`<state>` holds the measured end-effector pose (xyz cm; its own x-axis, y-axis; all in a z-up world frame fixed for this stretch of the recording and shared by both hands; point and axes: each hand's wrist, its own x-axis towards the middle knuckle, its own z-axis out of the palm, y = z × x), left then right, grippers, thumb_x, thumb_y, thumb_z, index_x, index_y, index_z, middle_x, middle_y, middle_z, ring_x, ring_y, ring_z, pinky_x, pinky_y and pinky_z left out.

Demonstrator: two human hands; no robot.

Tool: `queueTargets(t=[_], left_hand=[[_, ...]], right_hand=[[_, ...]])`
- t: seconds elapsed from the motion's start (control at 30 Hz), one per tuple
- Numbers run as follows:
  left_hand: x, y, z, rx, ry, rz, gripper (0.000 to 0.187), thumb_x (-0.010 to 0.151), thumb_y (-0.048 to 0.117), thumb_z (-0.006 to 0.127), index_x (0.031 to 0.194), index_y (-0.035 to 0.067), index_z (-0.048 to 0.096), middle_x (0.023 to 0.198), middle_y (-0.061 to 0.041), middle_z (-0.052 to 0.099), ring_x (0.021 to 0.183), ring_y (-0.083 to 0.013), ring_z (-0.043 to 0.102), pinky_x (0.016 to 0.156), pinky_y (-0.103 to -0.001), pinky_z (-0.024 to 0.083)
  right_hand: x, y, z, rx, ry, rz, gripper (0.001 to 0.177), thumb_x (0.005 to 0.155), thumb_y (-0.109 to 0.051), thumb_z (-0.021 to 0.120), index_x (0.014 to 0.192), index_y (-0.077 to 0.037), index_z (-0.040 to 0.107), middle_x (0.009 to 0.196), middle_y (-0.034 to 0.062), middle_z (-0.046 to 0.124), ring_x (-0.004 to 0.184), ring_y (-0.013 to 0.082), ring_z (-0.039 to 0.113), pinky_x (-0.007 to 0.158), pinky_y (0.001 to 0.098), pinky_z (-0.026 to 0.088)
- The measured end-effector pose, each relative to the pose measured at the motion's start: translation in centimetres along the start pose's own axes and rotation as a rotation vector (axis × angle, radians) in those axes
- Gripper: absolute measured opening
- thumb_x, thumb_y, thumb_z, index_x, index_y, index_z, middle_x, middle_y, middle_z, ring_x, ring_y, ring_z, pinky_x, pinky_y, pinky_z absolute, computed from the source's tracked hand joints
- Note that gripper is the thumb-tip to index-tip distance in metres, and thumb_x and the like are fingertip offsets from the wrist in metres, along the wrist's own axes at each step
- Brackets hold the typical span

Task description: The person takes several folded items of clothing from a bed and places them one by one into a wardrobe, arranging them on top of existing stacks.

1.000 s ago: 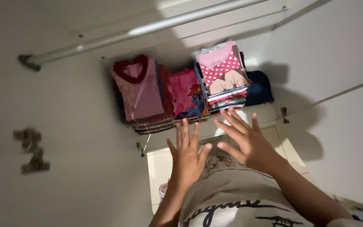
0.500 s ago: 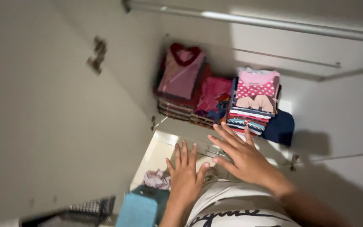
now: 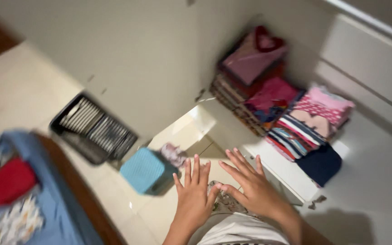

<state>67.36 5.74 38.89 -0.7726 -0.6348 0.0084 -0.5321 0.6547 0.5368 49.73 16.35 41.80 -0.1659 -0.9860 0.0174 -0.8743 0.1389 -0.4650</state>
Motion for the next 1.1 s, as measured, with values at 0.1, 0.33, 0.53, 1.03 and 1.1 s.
queueTargets(t=[0.1,0.33,0.53,1.03,1.1], left_hand=[[-3.9,-0.5,-0.1,0.008,0.059,-0.140,0.066,0.102,0.046,0.049,0.155,0.008,0.039,0.167,-0.019,0.018,0.155,-0.0407,0.011,0.112,-0.074,0.002],[-11.3,-3.3,-1.7,-0.050,0.137,-0.452,0.068,0.100,0.050,0.048,0.154,0.010,0.038,0.167,-0.019,0.016,0.154,-0.0406,0.009,0.111,-0.074,0.005],[-17.4,-5.7,-3.6,-0.027,0.328,-0.598,0.070,0.101,0.053,0.048,0.155,0.010,0.039,0.167,-0.020,0.017,0.154,-0.0425,0.010,0.110,-0.077,0.005],[-37.9,-15.7,-11.3,0.043,0.579,-0.908,0.072,0.102,0.055,0.045,0.155,0.007,0.040,0.167,-0.024,0.018,0.154,-0.0437,0.009,0.110,-0.078,0.002],[-40.7,-17.0,-12.1,0.047,0.607,-0.941,0.072,0.101,0.055,0.045,0.155,0.007,0.040,0.167,-0.024,0.018,0.154,-0.0436,0.009,0.109,-0.078,0.002]], right_hand=[[0.1,-1.3,1.7,0.086,-0.090,-0.107,0.064,0.098,-0.052,0.053,0.153,-0.020,0.047,0.168,0.0104,0.025,0.156,0.0291,0.016,0.117,0.0675,0.001],[1.3,-6.4,4.5,0.044,-0.212,-0.325,0.065,0.096,-0.052,0.054,0.153,-0.021,0.045,0.168,0.0096,0.022,0.155,0.0289,0.014,0.116,0.0674,-0.004],[3.3,-12.9,6.7,0.038,-0.291,-0.471,0.064,0.095,-0.050,0.056,0.151,-0.021,0.046,0.167,0.0080,0.025,0.155,0.0276,0.016,0.116,0.0683,-0.001],[4.1,-37.0,18.9,0.118,-0.420,-0.952,0.064,0.091,-0.047,0.064,0.147,-0.019,0.051,0.164,0.0092,0.032,0.154,0.0293,0.022,0.115,0.0729,0.006],[3.9,-40.1,21.1,0.098,-0.452,-0.977,0.063,0.091,-0.047,0.064,0.147,-0.020,0.051,0.164,0.0088,0.032,0.154,0.0292,0.023,0.113,0.0736,0.007]])
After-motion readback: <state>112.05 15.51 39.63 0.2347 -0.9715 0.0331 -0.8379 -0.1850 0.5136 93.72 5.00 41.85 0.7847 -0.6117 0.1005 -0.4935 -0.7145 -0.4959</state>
